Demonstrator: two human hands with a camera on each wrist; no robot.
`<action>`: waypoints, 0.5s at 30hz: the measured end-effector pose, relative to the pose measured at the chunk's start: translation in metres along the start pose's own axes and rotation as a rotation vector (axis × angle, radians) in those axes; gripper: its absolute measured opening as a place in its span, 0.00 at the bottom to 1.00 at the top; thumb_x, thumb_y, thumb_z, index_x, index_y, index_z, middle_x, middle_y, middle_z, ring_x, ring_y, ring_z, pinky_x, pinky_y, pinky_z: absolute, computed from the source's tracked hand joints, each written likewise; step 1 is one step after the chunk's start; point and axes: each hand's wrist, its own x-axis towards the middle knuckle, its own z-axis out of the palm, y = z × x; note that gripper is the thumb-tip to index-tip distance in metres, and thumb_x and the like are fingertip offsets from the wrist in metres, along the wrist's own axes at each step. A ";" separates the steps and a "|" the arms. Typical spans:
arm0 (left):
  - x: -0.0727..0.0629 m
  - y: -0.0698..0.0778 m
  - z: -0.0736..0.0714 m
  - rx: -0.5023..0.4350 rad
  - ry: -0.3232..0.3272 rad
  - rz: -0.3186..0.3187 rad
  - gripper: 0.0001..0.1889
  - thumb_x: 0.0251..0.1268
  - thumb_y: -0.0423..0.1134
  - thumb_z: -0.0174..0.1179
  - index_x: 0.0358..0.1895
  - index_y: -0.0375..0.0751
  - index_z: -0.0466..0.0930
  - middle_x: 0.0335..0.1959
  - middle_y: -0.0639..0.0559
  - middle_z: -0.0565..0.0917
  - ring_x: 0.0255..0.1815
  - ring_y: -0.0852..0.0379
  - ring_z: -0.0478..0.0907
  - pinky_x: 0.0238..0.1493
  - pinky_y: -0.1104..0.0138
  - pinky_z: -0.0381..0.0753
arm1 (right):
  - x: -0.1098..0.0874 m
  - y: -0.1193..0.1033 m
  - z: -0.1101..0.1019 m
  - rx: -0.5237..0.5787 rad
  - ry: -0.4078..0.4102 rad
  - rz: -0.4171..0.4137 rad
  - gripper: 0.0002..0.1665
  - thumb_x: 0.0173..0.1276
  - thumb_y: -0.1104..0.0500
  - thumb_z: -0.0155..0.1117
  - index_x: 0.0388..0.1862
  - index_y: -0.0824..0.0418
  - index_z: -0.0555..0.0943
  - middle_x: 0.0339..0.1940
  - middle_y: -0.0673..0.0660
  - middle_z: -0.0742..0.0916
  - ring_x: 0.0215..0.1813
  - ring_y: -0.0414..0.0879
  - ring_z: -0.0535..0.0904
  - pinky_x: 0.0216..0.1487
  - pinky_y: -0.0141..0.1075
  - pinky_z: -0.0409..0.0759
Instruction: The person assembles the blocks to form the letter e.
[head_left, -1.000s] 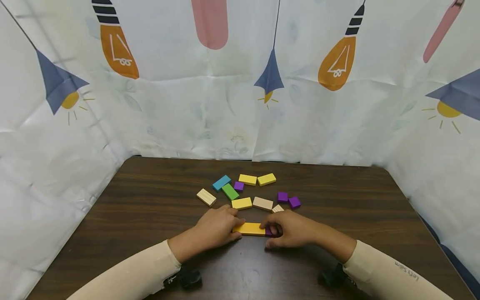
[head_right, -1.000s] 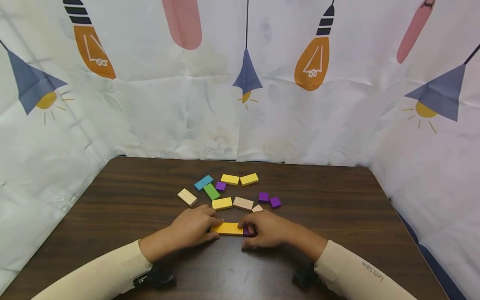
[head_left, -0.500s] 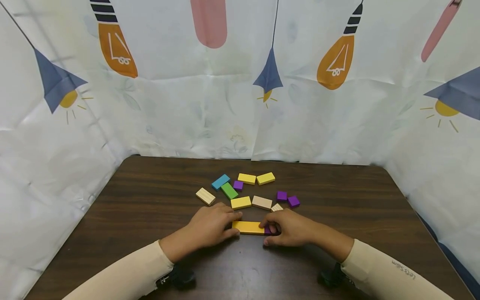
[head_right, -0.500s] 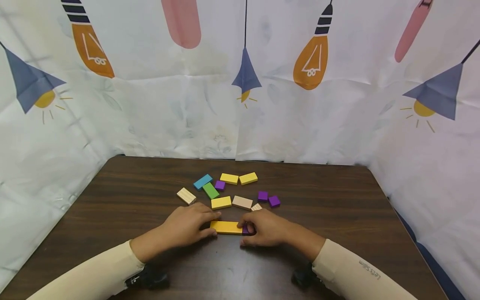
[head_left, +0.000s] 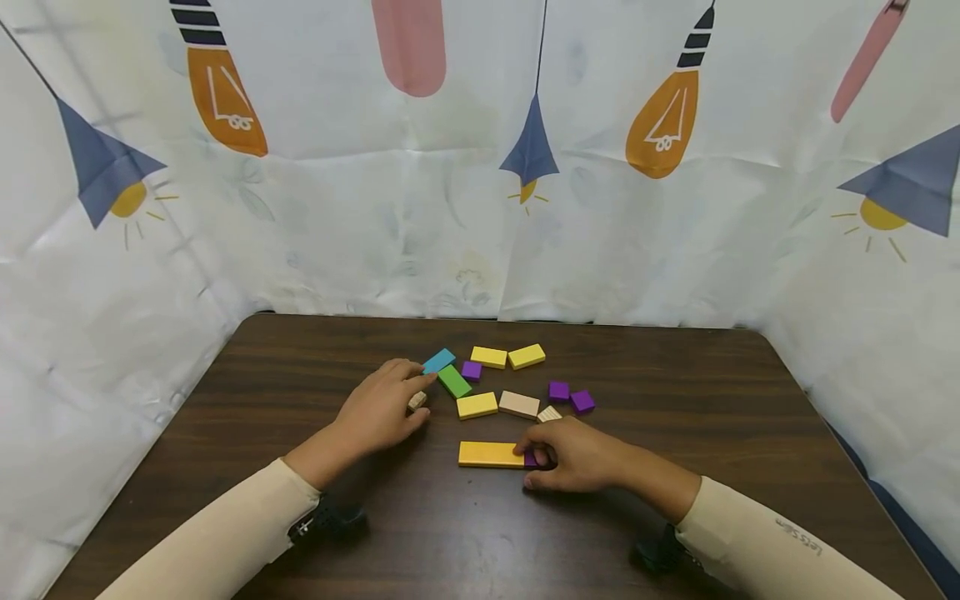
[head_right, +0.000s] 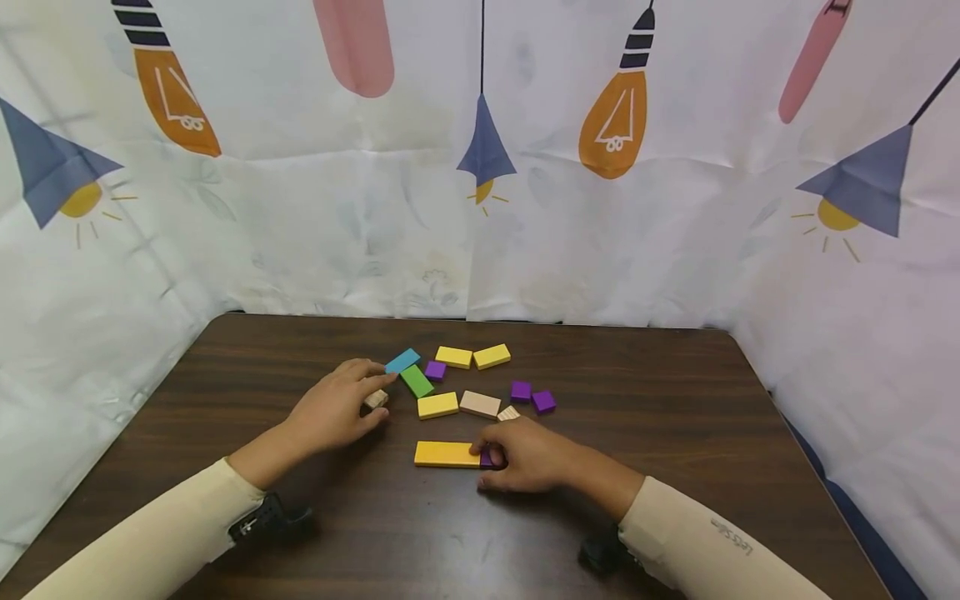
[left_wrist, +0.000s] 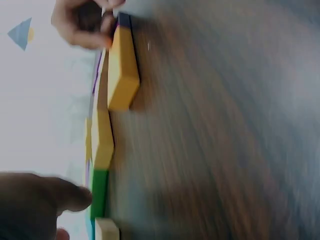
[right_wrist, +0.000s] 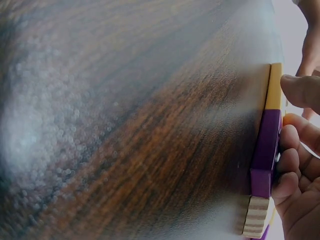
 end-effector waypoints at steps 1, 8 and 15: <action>0.000 -0.004 0.000 -0.005 -0.010 0.001 0.30 0.63 0.44 0.72 0.68 0.41 0.79 0.64 0.39 0.78 0.68 0.39 0.71 0.62 0.45 0.74 | 0.000 0.000 0.000 -0.001 0.002 -0.007 0.19 0.66 0.51 0.76 0.54 0.53 0.84 0.33 0.44 0.80 0.34 0.36 0.74 0.37 0.31 0.74; -0.001 -0.022 0.005 0.011 -0.054 0.015 0.31 0.60 0.35 0.66 0.70 0.39 0.76 0.67 0.40 0.77 0.71 0.35 0.67 0.68 0.44 0.67 | 0.001 0.000 0.001 0.004 0.012 -0.031 0.18 0.66 0.52 0.75 0.52 0.55 0.85 0.32 0.44 0.80 0.33 0.36 0.74 0.37 0.31 0.74; 0.000 -0.029 0.010 0.043 -0.039 0.014 0.24 0.56 0.28 0.63 0.60 0.36 0.83 0.54 0.43 0.84 0.60 0.41 0.77 0.60 0.47 0.75 | 0.001 -0.001 0.001 0.011 0.022 -0.028 0.17 0.66 0.53 0.76 0.52 0.55 0.85 0.31 0.44 0.80 0.33 0.36 0.74 0.36 0.31 0.74</action>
